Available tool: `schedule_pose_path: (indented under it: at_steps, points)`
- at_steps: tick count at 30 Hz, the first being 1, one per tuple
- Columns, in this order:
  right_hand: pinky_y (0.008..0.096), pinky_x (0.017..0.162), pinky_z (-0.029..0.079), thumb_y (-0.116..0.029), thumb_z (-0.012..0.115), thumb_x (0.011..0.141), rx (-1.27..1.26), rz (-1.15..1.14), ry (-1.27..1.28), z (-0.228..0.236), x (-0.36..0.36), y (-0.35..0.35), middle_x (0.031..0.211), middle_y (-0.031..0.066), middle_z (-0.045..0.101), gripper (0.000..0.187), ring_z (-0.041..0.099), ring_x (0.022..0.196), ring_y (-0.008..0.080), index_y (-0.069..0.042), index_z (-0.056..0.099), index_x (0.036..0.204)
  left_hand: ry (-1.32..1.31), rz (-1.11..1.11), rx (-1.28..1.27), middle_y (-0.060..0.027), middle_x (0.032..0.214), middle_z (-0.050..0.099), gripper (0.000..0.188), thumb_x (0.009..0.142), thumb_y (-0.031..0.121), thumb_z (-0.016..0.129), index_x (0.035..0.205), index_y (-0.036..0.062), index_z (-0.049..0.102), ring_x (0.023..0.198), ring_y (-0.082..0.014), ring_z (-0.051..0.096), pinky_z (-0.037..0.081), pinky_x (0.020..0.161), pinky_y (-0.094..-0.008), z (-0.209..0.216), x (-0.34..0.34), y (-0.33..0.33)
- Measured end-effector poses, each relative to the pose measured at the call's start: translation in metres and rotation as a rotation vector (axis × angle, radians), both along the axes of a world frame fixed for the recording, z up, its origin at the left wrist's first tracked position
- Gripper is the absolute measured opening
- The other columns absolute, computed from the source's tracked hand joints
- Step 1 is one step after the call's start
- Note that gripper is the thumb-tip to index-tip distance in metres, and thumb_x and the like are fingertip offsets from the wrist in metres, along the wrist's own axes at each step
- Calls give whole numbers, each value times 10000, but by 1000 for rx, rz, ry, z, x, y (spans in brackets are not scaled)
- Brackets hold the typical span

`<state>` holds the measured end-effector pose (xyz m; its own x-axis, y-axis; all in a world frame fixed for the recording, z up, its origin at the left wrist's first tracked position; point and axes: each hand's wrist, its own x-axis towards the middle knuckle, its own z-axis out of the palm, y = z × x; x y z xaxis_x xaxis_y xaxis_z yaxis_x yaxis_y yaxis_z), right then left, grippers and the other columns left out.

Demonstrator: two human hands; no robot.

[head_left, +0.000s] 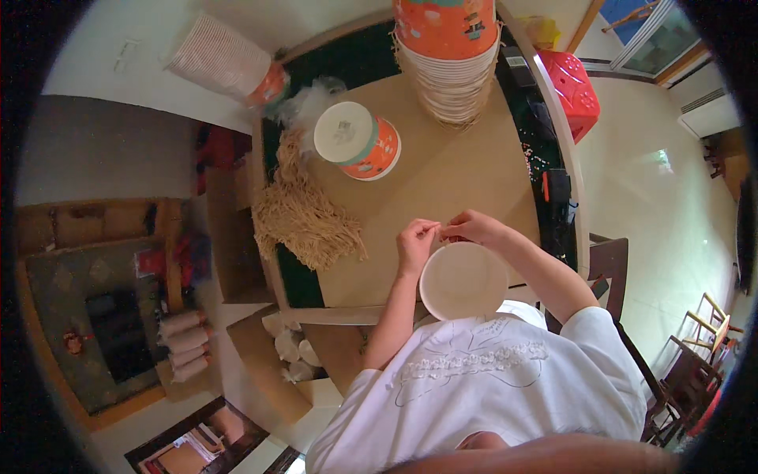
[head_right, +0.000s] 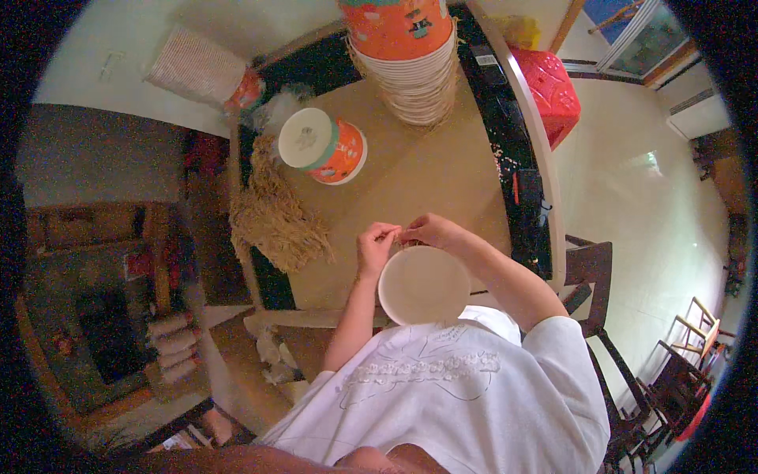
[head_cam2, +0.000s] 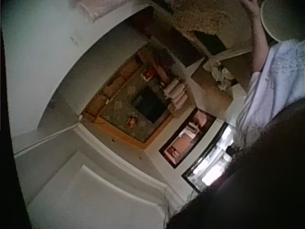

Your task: The recorder is inspecting, stacking, and organizing paper bowls at a packaging station.

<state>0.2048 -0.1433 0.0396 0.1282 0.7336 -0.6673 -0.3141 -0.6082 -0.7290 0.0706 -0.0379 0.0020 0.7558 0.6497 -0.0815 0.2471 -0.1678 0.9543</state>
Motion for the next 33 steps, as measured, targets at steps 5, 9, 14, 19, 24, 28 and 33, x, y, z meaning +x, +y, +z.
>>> schedule_pose_path:
  at_steps: [5, 9, 14, 19, 24, 28, 33]
  points:
    - [205, 419, 332, -242, 621, 783, -32, -14, 110, -14, 5, 2, 552, -24, 508, 212, 453, 488, 49, -38, 642, 727, 23, -30, 23, -79, 781, 617, 97, 714, -44, 600, 783, 10, 642, 710, -156, 595, 480, 645, -253, 9, 4, -2]
    - [214, 417, 342, -210, 622, 769, -14, 33, 136, -14, 7, 3, 556, -16, 522, 181, 460, 483, 56, -35, 637, 729, 1, -36, 79, -84, 775, 615, 84, 706, -26, 606, 771, 14, 641, 708, -177, 595, 477, 650, -268, 6, 5, -1]
    - [212, 456, 368, -183, 620, 738, 17, 258, 49, -14, 19, 0, 596, -6, 556, 149, 487, 526, 60, -37, 638, 755, 84, -9, 230, -84, 744, 605, 69, 700, 2, 620, 761, 23, 643, 681, -184, 589, 469, 633, -274, 13, 4, -1]
    - [205, 489, 384, -175, 609, 737, 20, 373, 36, 2, 18, 0, 629, -4, 570, 143, 497, 550, 61, -38, 639, 763, 133, -6, 215, -68, 719, 601, 88, 703, 17, 629, 788, 31, 644, 664, -172, 582, 463, 625, -272, 13, -2, 0]
    - [197, 485, 390, -119, 575, 771, 19, 127, 119, -15, 12, -14, 646, -1, 548, 67, 499, 551, 65, -56, 594, 781, 34, -82, 228, -67, 720, 605, 116, 739, 36, 601, 851, 30, 632, 661, -174, 577, 468, 630, -275, 25, -4, 1]
    - [198, 486, 388, -111, 571, 785, 128, -177, 332, -16, -2, -16, 645, -8, 521, 44, 486, 554, 67, -71, 571, 768, 161, -89, -281, -31, 761, 611, 129, 809, 73, 564, 906, -2, 606, 714, -105, 567, 452, 668, -221, 34, -11, -10]
    - [191, 486, 364, -123, 562, 824, 93, -362, 367, -14, -3, -7, 650, -15, 509, 97, 459, 562, 57, -67, 570, 745, 141, -52, -542, -16, 781, 609, 140, 839, 113, 542, 848, -10, 611, 688, -78, 542, 447, 634, -214, 14, -13, -7]
